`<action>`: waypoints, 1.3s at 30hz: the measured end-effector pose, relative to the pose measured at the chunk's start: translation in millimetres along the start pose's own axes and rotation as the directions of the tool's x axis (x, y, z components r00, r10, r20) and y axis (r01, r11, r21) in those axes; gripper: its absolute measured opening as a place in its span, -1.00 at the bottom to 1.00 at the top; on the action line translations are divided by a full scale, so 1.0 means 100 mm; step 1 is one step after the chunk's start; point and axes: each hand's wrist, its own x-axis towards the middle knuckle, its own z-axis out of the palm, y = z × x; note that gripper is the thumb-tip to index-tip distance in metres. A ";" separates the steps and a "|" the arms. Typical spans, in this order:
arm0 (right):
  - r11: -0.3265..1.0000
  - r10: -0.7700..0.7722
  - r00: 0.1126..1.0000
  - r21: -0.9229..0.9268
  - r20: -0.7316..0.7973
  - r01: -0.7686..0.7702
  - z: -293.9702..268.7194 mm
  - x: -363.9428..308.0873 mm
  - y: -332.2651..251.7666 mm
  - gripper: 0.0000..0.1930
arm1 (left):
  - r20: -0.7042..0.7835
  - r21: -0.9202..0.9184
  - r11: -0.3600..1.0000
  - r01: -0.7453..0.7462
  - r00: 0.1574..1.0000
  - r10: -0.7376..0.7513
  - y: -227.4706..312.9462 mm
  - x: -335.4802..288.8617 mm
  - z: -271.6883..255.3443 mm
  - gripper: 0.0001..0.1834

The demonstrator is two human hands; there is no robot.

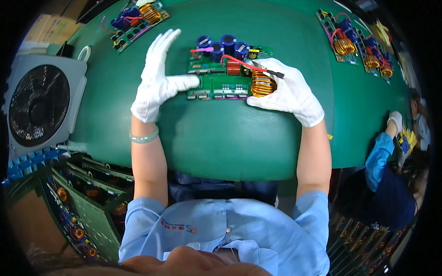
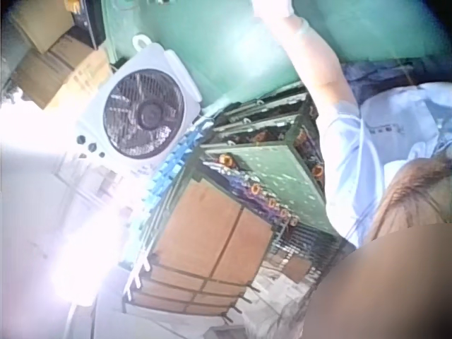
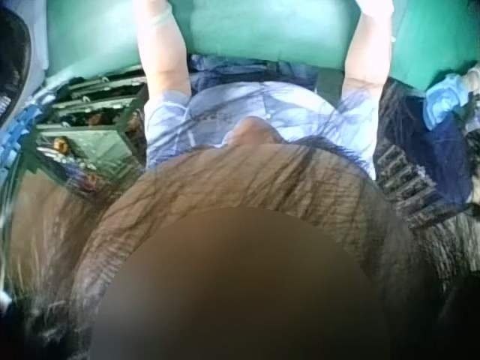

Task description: The person picks up a green circuit board from a rack and places it on a green workbench. They use a small metal tool to scrape the surface of the board, then flip it over to inspect the components. The person repeats this process with multiple boards, handling them one at a time and placing them back on the rack.

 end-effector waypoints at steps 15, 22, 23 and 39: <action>0.989 0.053 0.983 0.125 0.177 -0.076 -0.38 -0.07 -0.37 -0.22 | 0.435 -0.294 0.923 0.248 0.895 -0.101 0.50 0.04 -0.01 0.20; 0.946 0.061 0.992 0.311 0.112 -0.094 -0.35 -0.09 -0.23 -0.21 | 0.462 -0.309 0.908 0.284 0.879 -0.118 0.47 0.05 0.07 0.03; 0.951 0.057 0.991 0.296 0.118 -0.090 -0.35 -0.09 -0.22 -0.22 | 0.464 -0.283 0.914 0.290 0.876 -0.134 0.47 0.05 0.09 -0.01; 0.957 0.043 0.991 0.279 0.125 -0.076 -0.38 -0.10 -0.25 -0.28 | 0.402 -0.305 0.930 0.203 0.913 -0.067 0.41 0.04 0.19 -0.27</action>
